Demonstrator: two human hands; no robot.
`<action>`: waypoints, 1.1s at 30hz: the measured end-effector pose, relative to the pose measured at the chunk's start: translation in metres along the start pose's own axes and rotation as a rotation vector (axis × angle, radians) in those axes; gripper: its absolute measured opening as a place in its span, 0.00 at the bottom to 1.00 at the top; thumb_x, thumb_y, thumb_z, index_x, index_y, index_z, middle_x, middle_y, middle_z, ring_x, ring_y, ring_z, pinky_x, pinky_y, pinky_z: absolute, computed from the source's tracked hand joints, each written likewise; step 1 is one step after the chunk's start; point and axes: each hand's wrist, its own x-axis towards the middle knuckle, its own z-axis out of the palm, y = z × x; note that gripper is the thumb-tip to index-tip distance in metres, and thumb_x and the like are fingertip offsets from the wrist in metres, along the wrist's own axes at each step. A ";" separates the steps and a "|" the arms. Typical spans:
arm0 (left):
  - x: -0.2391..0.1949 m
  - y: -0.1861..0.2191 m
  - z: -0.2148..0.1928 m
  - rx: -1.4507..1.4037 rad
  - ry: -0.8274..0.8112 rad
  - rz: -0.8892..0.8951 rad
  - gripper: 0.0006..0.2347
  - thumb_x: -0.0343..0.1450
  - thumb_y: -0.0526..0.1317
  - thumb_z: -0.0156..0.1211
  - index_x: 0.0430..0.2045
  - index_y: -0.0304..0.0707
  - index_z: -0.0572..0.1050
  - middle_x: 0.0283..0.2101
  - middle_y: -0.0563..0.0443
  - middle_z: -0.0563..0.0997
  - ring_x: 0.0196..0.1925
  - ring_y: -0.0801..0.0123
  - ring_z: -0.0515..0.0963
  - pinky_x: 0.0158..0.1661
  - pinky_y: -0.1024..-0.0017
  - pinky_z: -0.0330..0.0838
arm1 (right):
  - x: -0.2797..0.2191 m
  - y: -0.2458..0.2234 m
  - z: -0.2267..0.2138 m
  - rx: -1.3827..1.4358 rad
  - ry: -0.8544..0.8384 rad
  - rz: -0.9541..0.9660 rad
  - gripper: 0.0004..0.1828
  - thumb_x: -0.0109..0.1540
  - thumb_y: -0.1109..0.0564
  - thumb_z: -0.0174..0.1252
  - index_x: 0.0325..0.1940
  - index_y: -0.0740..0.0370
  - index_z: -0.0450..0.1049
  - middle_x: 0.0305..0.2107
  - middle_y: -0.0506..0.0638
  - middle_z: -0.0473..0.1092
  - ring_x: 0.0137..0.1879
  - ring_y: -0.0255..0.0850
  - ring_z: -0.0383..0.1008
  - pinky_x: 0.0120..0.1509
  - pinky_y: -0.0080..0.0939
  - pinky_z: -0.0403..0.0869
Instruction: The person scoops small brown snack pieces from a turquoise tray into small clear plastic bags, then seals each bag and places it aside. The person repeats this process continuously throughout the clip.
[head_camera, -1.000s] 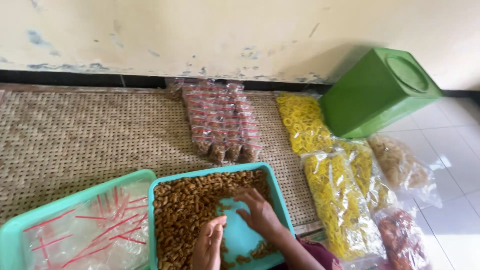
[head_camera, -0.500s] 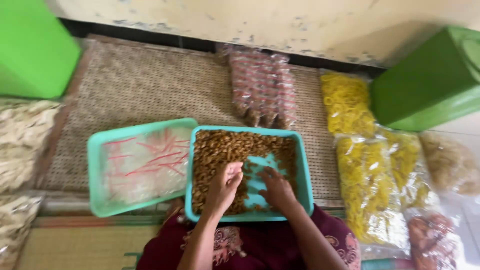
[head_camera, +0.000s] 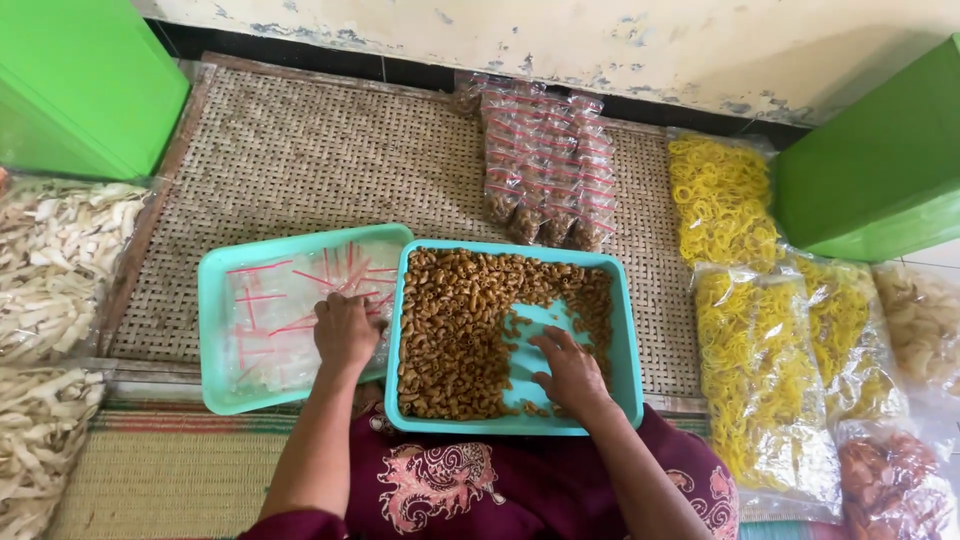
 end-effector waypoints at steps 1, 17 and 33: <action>0.005 -0.002 0.008 -0.004 0.002 0.002 0.20 0.67 0.54 0.64 0.49 0.44 0.79 0.46 0.40 0.76 0.52 0.47 0.78 0.46 0.57 0.80 | 0.001 0.002 0.003 -0.003 0.003 0.001 0.35 0.54 0.48 0.71 0.65 0.38 0.68 0.65 0.49 0.61 0.63 0.60 0.73 0.64 0.58 0.77; -0.013 -0.010 -0.027 -0.167 0.315 -0.100 0.02 0.69 0.42 0.68 0.31 0.55 0.82 0.35 0.53 0.83 0.47 0.52 0.80 0.45 0.55 0.77 | -0.001 0.005 0.002 0.016 0.011 -0.040 0.34 0.56 0.48 0.70 0.65 0.37 0.68 0.64 0.50 0.62 0.62 0.60 0.74 0.61 0.58 0.78; -0.092 0.085 -0.125 -1.115 0.475 0.069 0.05 0.75 0.39 0.62 0.41 0.40 0.78 0.37 0.42 0.84 0.38 0.57 0.84 0.45 0.58 0.78 | -0.004 0.010 0.001 0.092 0.068 -0.085 0.32 0.55 0.48 0.70 0.64 0.39 0.71 0.62 0.54 0.65 0.56 0.63 0.77 0.57 0.62 0.78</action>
